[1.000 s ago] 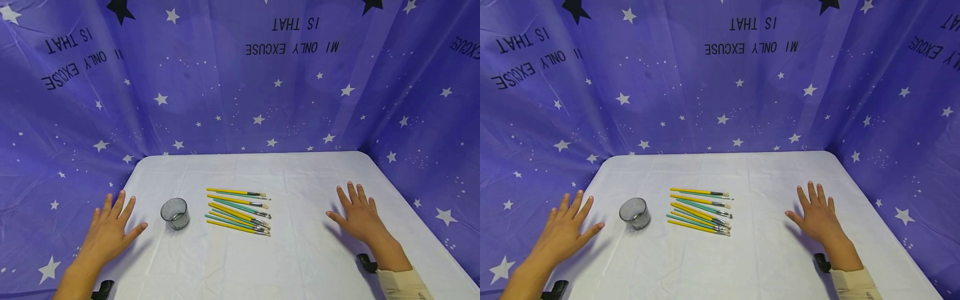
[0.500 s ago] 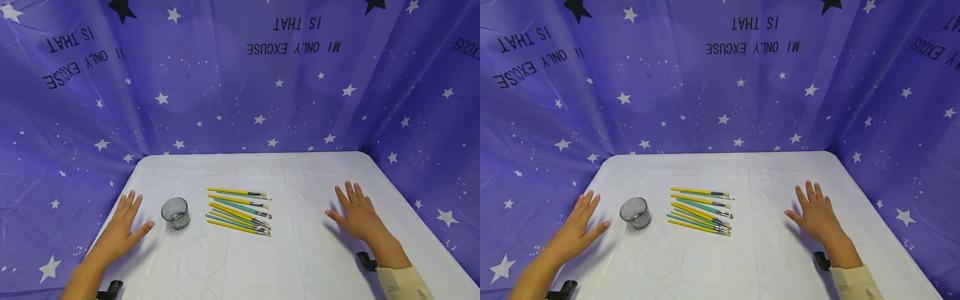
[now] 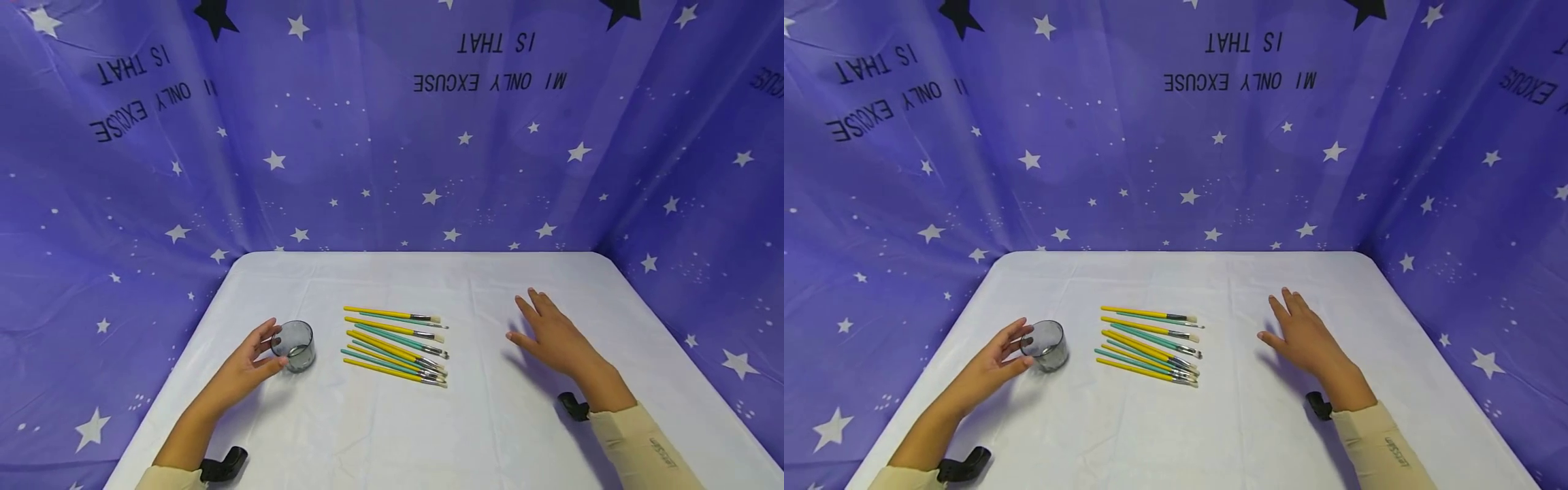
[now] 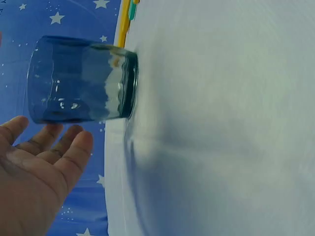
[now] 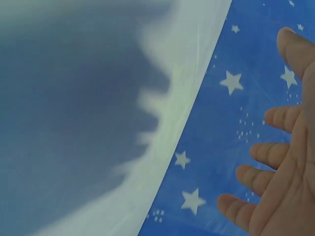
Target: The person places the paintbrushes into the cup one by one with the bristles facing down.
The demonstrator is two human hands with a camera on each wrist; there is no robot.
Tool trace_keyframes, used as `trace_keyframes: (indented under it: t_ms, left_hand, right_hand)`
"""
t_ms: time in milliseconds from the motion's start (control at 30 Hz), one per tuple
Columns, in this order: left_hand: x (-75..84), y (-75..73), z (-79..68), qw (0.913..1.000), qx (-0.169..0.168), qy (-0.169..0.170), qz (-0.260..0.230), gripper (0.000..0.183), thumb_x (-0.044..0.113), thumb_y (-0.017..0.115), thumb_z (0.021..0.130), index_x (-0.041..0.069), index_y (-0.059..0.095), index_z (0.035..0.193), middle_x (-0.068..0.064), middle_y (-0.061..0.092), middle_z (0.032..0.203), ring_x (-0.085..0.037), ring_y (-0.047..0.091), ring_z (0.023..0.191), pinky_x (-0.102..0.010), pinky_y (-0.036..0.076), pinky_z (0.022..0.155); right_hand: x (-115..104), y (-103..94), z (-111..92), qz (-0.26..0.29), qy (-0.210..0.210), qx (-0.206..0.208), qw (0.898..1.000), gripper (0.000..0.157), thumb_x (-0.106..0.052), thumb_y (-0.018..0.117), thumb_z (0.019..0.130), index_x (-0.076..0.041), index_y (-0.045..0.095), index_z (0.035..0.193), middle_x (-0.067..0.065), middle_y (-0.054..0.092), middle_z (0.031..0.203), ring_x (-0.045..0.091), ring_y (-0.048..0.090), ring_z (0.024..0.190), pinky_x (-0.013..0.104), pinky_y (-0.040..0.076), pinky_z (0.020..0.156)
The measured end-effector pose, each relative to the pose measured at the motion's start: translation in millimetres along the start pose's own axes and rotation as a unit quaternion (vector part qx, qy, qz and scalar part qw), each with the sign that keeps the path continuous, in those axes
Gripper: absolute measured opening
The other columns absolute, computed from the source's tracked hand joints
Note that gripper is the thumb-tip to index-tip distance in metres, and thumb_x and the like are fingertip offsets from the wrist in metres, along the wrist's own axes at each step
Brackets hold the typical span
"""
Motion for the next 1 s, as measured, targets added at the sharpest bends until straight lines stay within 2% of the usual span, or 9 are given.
trace_keyframes:
  t_ms: [133, 400, 500, 600, 700, 767, 1000]
  left_hand:
    - [-4.4, 5.0, 4.5, 0.9999, 0.004, -0.01, -0.008, 0.08, 0.011, 0.069, 0.093, -0.006, 0.019, 0.153, -0.032, 0.034, 0.149, -0.052, 0.035, 0.134, -0.063, 0.033, 0.103]
    - [-10.3, 8.5, 8.8, 0.9996, 0.017, -0.017, -0.011, 0.08, 0.01, 0.071, 0.092, -0.008, 0.02, 0.152, -0.033, 0.039, 0.145, -0.05, 0.04, 0.131, -0.062, 0.035, 0.102]
    - [-12.1, 10.8, 8.7, 0.9996, 0.017, -0.015, -0.018, 0.077, 0.009, 0.071, 0.092, -0.008, 0.024, 0.151, -0.032, 0.041, 0.143, -0.048, 0.044, 0.128, -0.053, 0.04, 0.102]
    - [-15.4, 12.1, 7.5, 0.9992, 0.016, -0.014, -0.034, 0.073, 0.007, 0.07, 0.092, -0.006, 0.026, 0.149, -0.03, 0.042, 0.141, -0.047, 0.045, 0.126, -0.034, 0.045, 0.099]
    - [-19.5, 12.2, 5.6, 0.9982, 0.016, -0.017, -0.055, 0.071, 0.006, 0.069, 0.093, -0.004, 0.026, 0.148, -0.029, 0.041, 0.141, -0.047, 0.043, 0.127, -0.019, 0.045, 0.092]
    - [-22.9, 12.9, 5.1, 0.9972, 0.011, -0.021, -0.071, 0.071, 0.005, 0.068, 0.093, -0.003, 0.024, 0.148, -0.029, 0.039, 0.142, -0.049, 0.039, 0.13, -0.015, 0.043, 0.09]
    - [-30.8, 18.5, 8.5, 0.9907, -0.012, -0.031, -0.132, 0.072, 0.003, 0.062, 0.097, 0.0, 0.015, 0.151, -0.03, 0.03, 0.147, -0.05, 0.029, 0.136, -0.016, 0.043, 0.092]
  right_hand:
    - [-11.8, 3.9, 15.6, -0.001, -0.017, -0.007, 1.0, 0.079, -0.047, 0.061, 0.096, 0.002, 0.033, 0.152, 0.03, 0.021, 0.157, 0.05, 0.019, 0.142, 0.065, 0.023, 0.108]
    - [-38.7, 14.4, 45.6, -0.004, -0.078, 0.0, 0.997, 0.074, -0.04, 0.067, 0.094, 0.001, 0.038, 0.15, 0.029, 0.029, 0.154, 0.047, 0.028, 0.14, 0.06, 0.03, 0.108]
    - [-49.3, 17.5, 56.1, -0.007, -0.099, -0.002, 0.995, 0.073, -0.039, 0.068, 0.094, -0.001, 0.04, 0.15, 0.027, 0.031, 0.154, 0.045, 0.031, 0.139, 0.057, 0.031, 0.108]
    - [-60.9, 21.0, 67.0, -0.019, -0.118, -0.006, 0.993, 0.072, -0.04, 0.067, 0.094, -0.004, 0.041, 0.15, 0.024, 0.033, 0.154, 0.042, 0.034, 0.139, 0.055, 0.032, 0.109]
    - [-73.8, 24.1, 77.3, -0.022, -0.141, -0.007, 0.99, 0.069, -0.039, 0.067, 0.094, -0.004, 0.043, 0.149, 0.023, 0.035, 0.153, 0.041, 0.036, 0.138, 0.055, 0.033, 0.108]
    - [-81.4, 26.0, 83.4, -0.023, -0.157, -0.007, 0.987, 0.066, -0.037, 0.067, 0.095, -0.004, 0.045, 0.147, 0.023, 0.037, 0.152, 0.04, 0.038, 0.137, 0.054, 0.035, 0.107]
    - [-105.0, 32.6, 103.3, -0.057, -0.209, -0.01, 0.976, 0.058, -0.036, 0.064, 0.097, -0.004, 0.05, 0.143, 0.02, 0.045, 0.147, 0.036, 0.045, 0.133, 0.05, 0.039, 0.105]
Point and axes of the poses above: each hand's wrist, its own z-axis towards the middle knuckle, its own y-axis out of the palm, x = y × z, the point moved 8 cm from there along z, towards the middle knuckle
